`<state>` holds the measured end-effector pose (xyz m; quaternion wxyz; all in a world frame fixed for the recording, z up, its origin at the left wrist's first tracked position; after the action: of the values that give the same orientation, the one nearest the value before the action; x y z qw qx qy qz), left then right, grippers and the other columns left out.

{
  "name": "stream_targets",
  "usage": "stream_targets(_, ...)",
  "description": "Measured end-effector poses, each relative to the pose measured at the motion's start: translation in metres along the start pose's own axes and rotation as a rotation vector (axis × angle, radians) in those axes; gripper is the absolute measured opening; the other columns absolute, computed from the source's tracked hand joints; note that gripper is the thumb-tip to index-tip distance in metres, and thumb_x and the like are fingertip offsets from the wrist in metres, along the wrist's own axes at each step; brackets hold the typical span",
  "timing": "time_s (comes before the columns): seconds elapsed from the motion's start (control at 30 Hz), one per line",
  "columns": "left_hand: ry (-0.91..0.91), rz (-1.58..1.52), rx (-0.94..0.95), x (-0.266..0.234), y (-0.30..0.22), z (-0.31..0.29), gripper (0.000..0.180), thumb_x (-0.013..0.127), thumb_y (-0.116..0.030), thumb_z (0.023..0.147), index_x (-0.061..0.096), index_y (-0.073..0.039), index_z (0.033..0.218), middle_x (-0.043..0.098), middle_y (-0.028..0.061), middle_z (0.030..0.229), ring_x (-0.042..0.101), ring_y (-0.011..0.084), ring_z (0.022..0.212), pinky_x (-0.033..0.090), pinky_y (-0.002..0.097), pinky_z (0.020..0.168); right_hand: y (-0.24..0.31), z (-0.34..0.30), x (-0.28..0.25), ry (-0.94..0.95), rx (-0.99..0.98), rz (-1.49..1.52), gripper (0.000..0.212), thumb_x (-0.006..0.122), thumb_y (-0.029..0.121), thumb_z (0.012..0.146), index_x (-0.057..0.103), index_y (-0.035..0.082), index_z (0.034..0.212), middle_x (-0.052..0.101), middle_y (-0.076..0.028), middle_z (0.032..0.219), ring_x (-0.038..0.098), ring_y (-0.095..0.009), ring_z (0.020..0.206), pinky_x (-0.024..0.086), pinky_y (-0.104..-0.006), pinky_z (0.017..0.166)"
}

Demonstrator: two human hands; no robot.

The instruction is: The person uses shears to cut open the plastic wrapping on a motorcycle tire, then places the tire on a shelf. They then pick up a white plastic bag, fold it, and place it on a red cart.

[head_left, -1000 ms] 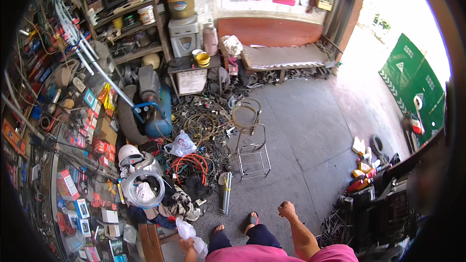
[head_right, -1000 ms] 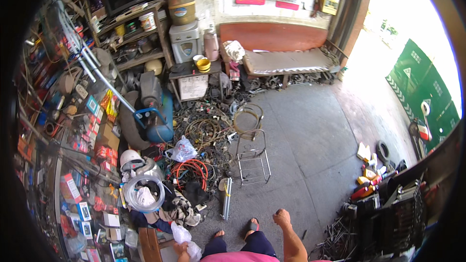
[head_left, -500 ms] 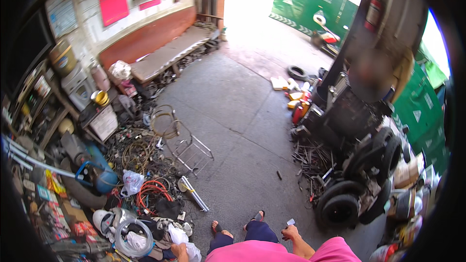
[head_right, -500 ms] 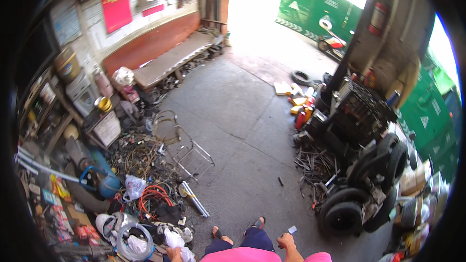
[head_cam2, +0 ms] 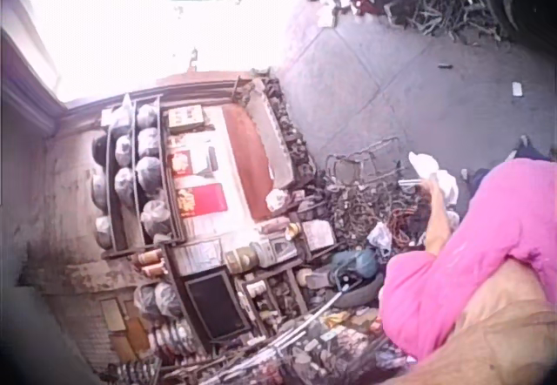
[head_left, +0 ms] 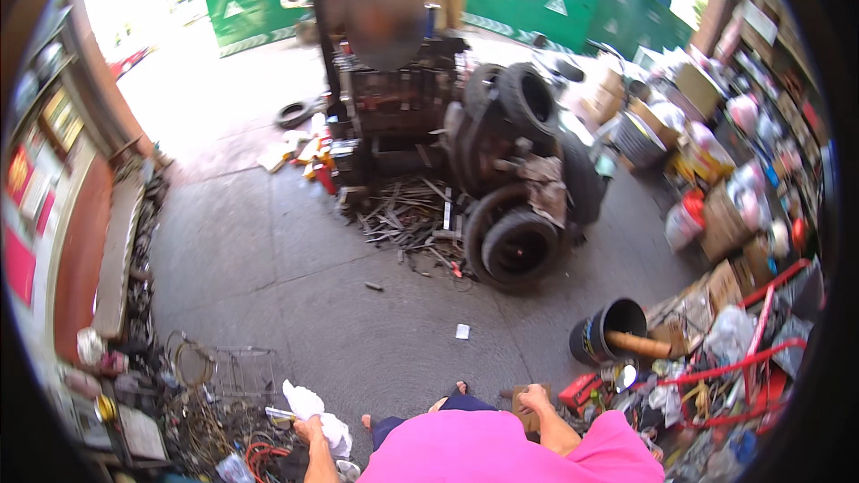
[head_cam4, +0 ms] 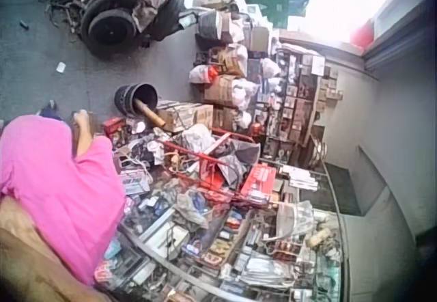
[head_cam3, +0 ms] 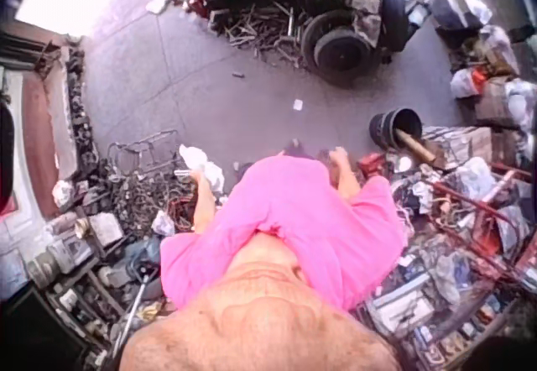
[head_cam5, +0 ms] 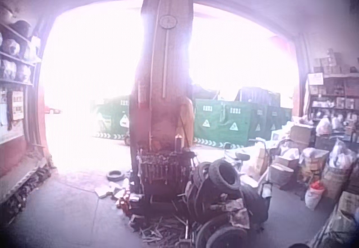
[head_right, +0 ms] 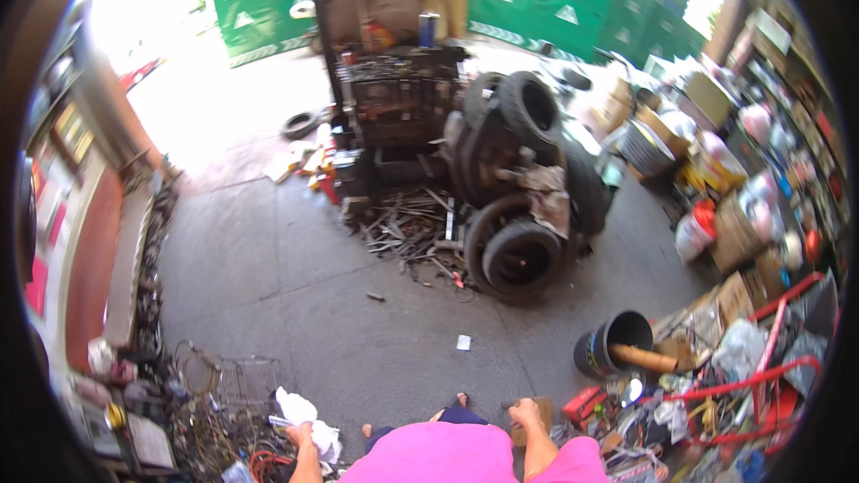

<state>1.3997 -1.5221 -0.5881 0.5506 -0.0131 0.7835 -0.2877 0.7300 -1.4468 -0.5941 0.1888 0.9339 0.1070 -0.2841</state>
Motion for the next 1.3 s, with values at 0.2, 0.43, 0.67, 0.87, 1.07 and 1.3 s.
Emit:
stream_targets(0.2, 0.321, 0.044, 0.327, 0.132, -0.131, -0.088, 0.033, 0.075, -0.016, 0.059, 0.072, -0.005, 0.09, 0.07, 0.0165, 0.075, 0.07, 0.0325, 0.073, 0.053, 0.0422, 0.072, -0.121, 0.014, -0.065, -0.134, 0.302, 0.246, 0.023, 0.054, 0.009, 0.079, 0.068, -0.006, 0.09, 0.068, -0.019, 0.071, 0.069, -0.023, 0.057, 0.058, -0.0328, 0.05)
stream_targets(0.43, 0.448, 0.285, 0.608, 0.203, -0.282, -0.181, 0.032, 0.07, -0.013, 0.062, 0.069, -0.005, 0.094, 0.07, 0.0169, 0.075, 0.07, 0.0336, 0.075, 0.053, 0.0425, 0.071, -0.138, 0.028, -0.052, -0.074, 0.323, 0.386, 0.022, 0.057, 0.011, 0.079, 0.069, -0.005, 0.086, 0.068, -0.017, 0.068, 0.068, -0.023, 0.056, 0.057, -0.033, 0.049)
stream_targets(0.67, 0.539, 0.341, 0.635, 0.281, -0.392, -0.232, 0.04, 0.064, -0.008, 0.061, 0.068, -0.001, 0.099, 0.068, 0.0233, 0.093, 0.066, 0.04, 0.089, 0.052, 0.0454, 0.079, -0.137, 0.063, -0.067, -0.098, 0.497, 0.617, 0.017, 0.058, 0.011, 0.079, 0.068, -0.003, 0.081, 0.068, -0.017, 0.069, 0.069, -0.022, 0.057, 0.057, -0.0334, 0.054)
stream_targets(0.87, 0.692, 0.401, 0.767, 0.377, -0.506, -0.306, 0.035, 0.062, -0.01, 0.062, 0.069, -0.001, 0.095, 0.068, 0.0224, 0.088, 0.067, 0.039, 0.087, 0.052, 0.0447, 0.078, -0.084, 0.098, -0.181, -0.322, 0.408, 1.012, 0.015, 0.059, 0.007, 0.082, 0.06, -0.005, 0.09, 0.065, -0.016, 0.073, 0.069, -0.025, 0.063, 0.057, -0.0336, 0.048)
stream_targets(1.07, 1.022, 0.363, 1.332, 0.452, -0.644, -0.527, 0.038, 0.055, -0.014, 0.065, 0.068, -0.004, 0.099, 0.068, 0.0218, 0.08, 0.068, 0.0364, 0.08, 0.053, 0.0409, 0.073, -0.101, 0.114, -0.238, -0.54, 0.428, 1.171, 0.013, 0.058, 0.007, 0.082, 0.06, -0.005, 0.086, 0.063, -0.014, 0.069, 0.068, -0.024, 0.059, 0.055, -0.0342, 0.045)
stream_targets(1.3, 1.039, 0.191, 1.432, 0.538, -0.702, -0.715, 0.027, 0.06, -0.022, 0.075, 0.069, -0.006, 0.095, 0.068, 0.0181, 0.082, 0.067, 0.0352, 0.082, 0.052, 0.0403, 0.074, -0.178, 0.174, -0.185, -0.06, 0.704, 0.558, 0.019, 0.066, 0.013, 0.069, 0.066, -0.004, 0.077, 0.069, -0.019, 0.077, 0.068, -0.025, 0.062, 0.054, -0.0384, 0.055)
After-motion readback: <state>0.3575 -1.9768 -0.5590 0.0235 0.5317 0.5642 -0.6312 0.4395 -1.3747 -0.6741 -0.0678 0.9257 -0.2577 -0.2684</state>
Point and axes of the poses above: each hand's wrist, its own z-axis towards the middle knuckle, its own x-axis out of the palm, y = z × x, the point moved 8 cm from there along z, towards the middle knuckle
